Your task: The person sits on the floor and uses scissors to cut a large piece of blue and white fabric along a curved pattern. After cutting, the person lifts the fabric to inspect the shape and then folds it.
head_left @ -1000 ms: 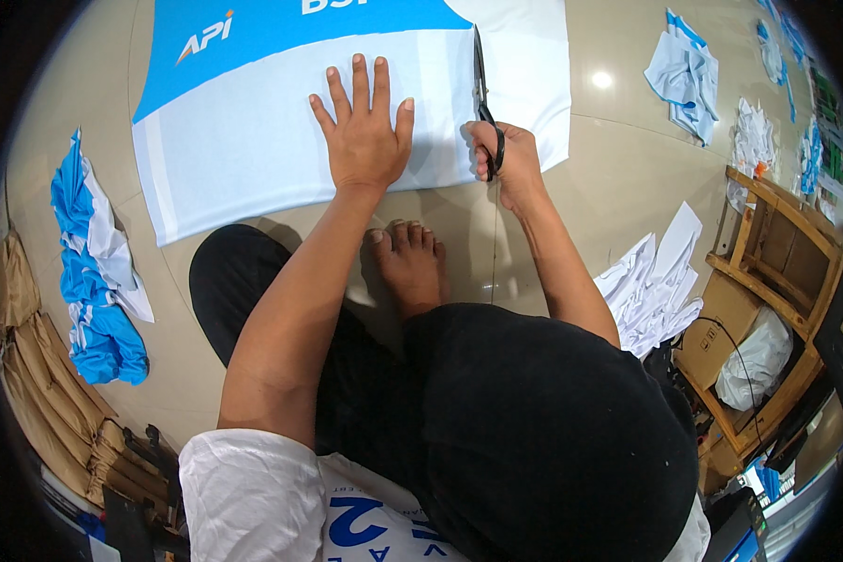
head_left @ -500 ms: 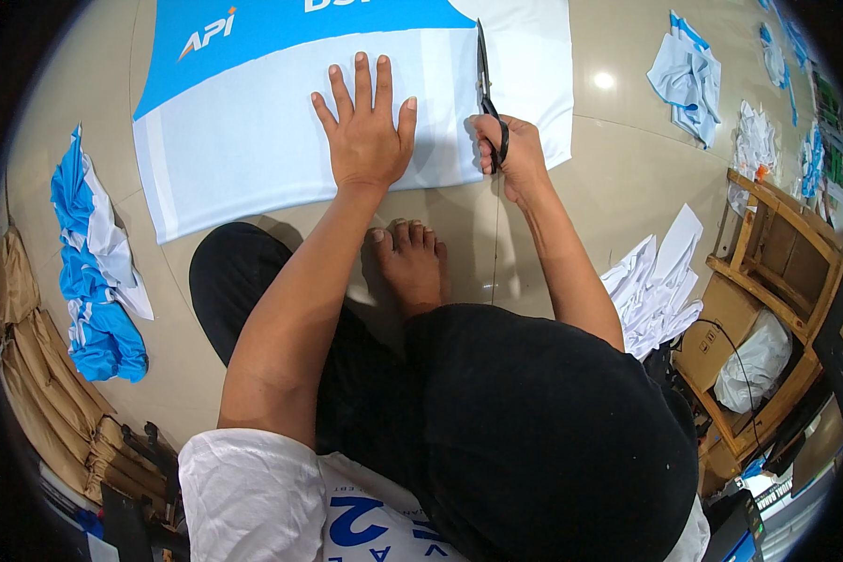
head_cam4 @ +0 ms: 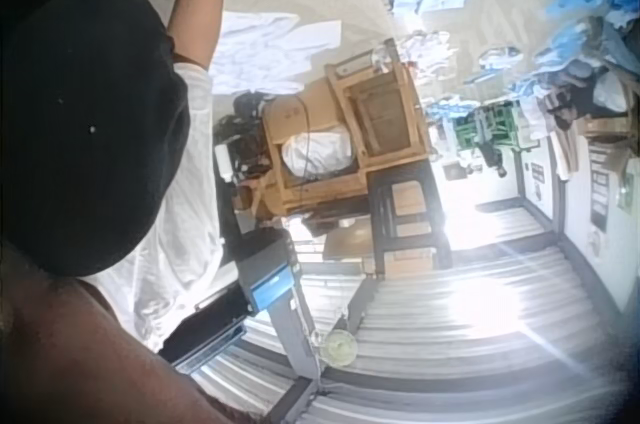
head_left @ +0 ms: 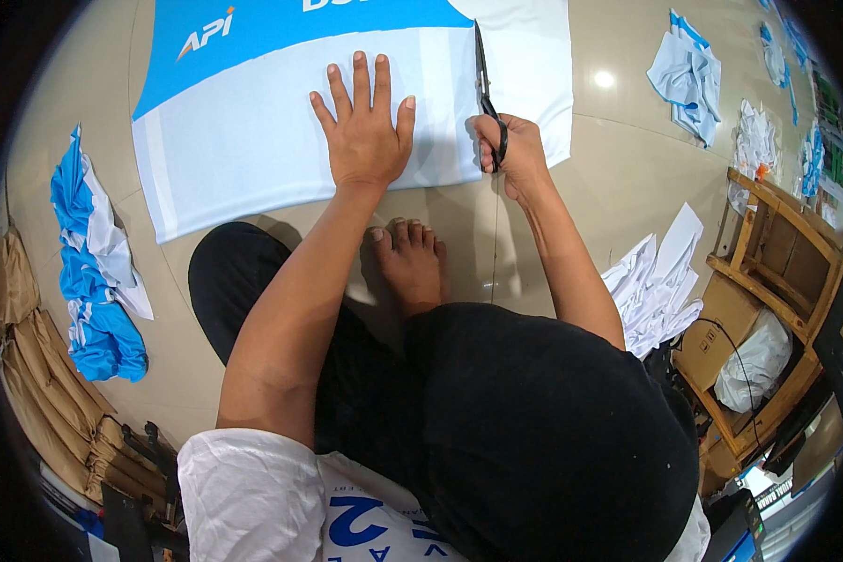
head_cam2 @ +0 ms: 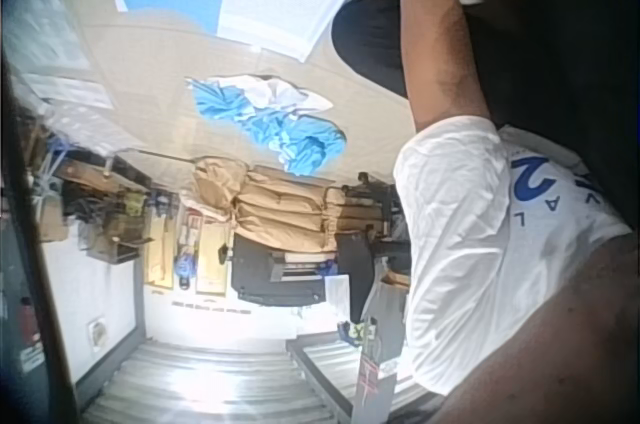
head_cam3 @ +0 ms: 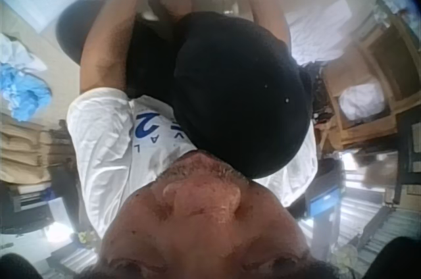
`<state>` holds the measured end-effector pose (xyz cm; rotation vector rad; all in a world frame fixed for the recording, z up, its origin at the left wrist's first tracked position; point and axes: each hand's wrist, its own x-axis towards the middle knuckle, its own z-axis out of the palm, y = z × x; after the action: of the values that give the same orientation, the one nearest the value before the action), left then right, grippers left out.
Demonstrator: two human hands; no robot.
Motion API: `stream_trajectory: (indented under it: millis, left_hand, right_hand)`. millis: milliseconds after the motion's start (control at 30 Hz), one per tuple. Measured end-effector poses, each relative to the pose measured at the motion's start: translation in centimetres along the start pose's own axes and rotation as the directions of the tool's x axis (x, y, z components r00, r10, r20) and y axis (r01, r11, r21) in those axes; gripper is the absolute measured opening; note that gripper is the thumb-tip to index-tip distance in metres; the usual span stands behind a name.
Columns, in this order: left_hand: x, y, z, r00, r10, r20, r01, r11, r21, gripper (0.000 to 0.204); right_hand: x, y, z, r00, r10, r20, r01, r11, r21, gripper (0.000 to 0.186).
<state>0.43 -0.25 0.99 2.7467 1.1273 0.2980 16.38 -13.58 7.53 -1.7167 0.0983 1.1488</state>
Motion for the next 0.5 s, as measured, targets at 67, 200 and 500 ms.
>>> stream_trajectory:
  millis: [67, 200, 500]
  left_hand:
    - [0.0, 0.0, 0.0, 1.000, 0.003, -0.005, -0.003, 1.000, -0.004, 0.068]
    - [0.1, 0.0, 0.0, 1.000, 0.002, 0.004, -0.002, 1.000, 0.002, 0.068]
    - [0.2, 0.2, -0.9, 0.999, -0.013, 0.040, 0.014, 1.000, -0.009, 0.069]
  right_hand:
    - [0.1, 0.1, -0.1, 1.000, 0.000, -0.004, 0.000, 1.000, -0.009, 0.020]
    - [0.1, 0.0, -0.1, 1.000, 0.001, 0.001, -0.001, 1.000, -0.021, 0.022]
    - [0.5, -2.8, -4.1, 0.991, 0.050, 0.128, -0.031, 0.989, -0.145, 0.030]
